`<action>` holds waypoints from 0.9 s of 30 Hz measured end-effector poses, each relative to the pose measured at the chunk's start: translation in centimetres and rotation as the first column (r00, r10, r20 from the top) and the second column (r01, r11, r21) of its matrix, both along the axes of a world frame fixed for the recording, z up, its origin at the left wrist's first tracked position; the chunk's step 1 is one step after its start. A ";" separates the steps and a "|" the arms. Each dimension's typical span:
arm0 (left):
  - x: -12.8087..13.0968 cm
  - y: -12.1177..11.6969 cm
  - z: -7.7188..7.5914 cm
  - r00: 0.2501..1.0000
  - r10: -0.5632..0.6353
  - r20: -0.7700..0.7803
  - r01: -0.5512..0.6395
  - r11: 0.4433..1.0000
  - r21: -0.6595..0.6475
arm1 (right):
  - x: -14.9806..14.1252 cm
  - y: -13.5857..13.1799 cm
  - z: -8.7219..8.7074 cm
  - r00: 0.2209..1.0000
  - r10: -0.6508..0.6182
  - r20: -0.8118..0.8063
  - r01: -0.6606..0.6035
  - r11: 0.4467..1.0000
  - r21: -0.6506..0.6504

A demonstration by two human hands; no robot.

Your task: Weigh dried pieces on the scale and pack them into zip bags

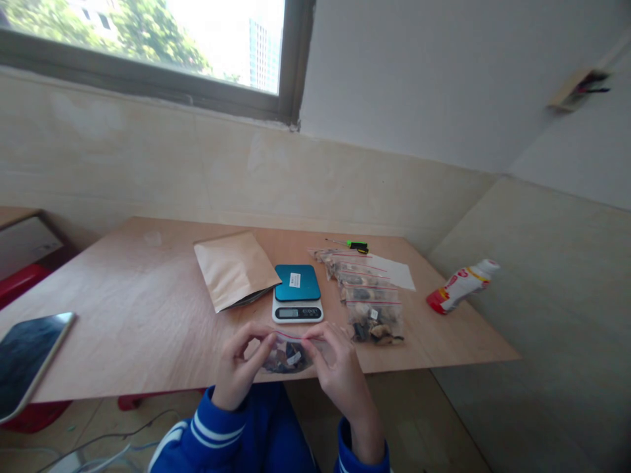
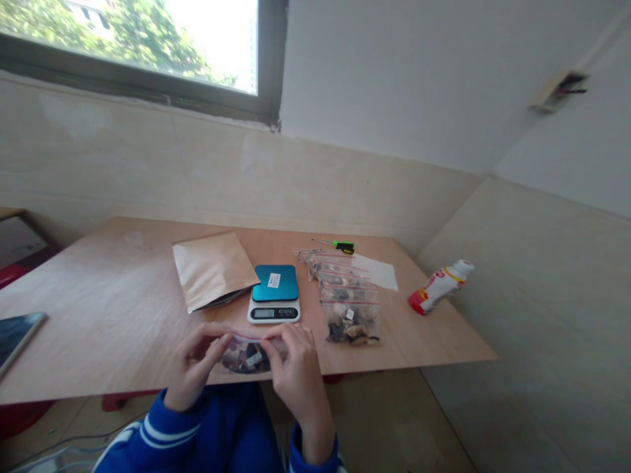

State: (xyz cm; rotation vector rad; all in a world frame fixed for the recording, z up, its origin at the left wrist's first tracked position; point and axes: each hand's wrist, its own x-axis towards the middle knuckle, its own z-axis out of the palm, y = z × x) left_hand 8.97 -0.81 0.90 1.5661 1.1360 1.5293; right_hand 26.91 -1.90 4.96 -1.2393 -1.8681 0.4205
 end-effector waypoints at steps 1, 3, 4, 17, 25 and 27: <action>0.1 0.0 0.0 1.000 -0.007 0.005 0.007 1.000 -0.005 | -0.2 -0.1 0.2 1.000 0.014 -0.008 -0.014 1.000 -0.012; 0.4 -0.1 -0.1 0.999 -0.034 0.018 0.034 0.999 -0.027 | -0.7 -0.1 0.3 0.999 0.020 -0.028 -0.020 1.000 -0.005; 0.5 -0.1 -0.1 0.999 -0.043 0.028 0.044 0.998 -0.041 | -1.0 -0.1 0.3 0.999 0.012 -0.036 -0.011 1.000 0.016; 0.6 0.0 0.0 0.995 -0.065 0.072 0.067 0.997 -0.029 | -2.2 0.6 -0.6 0.992 -0.112 -0.055 0.122 0.960 0.253; 0.7 0.2 -0.3 0.996 -0.006 0.089 0.008 1.000 -0.022 | -2.6 0.2 -0.1 0.997 0.015 -0.069 -0.005 0.990 0.144; 0.8 0.2 -0.2 0.997 -0.018 0.080 0.020 1.000 -0.016 | -2.7 0.3 -0.2 0.996 -0.018 -0.083 0.033 0.983 0.179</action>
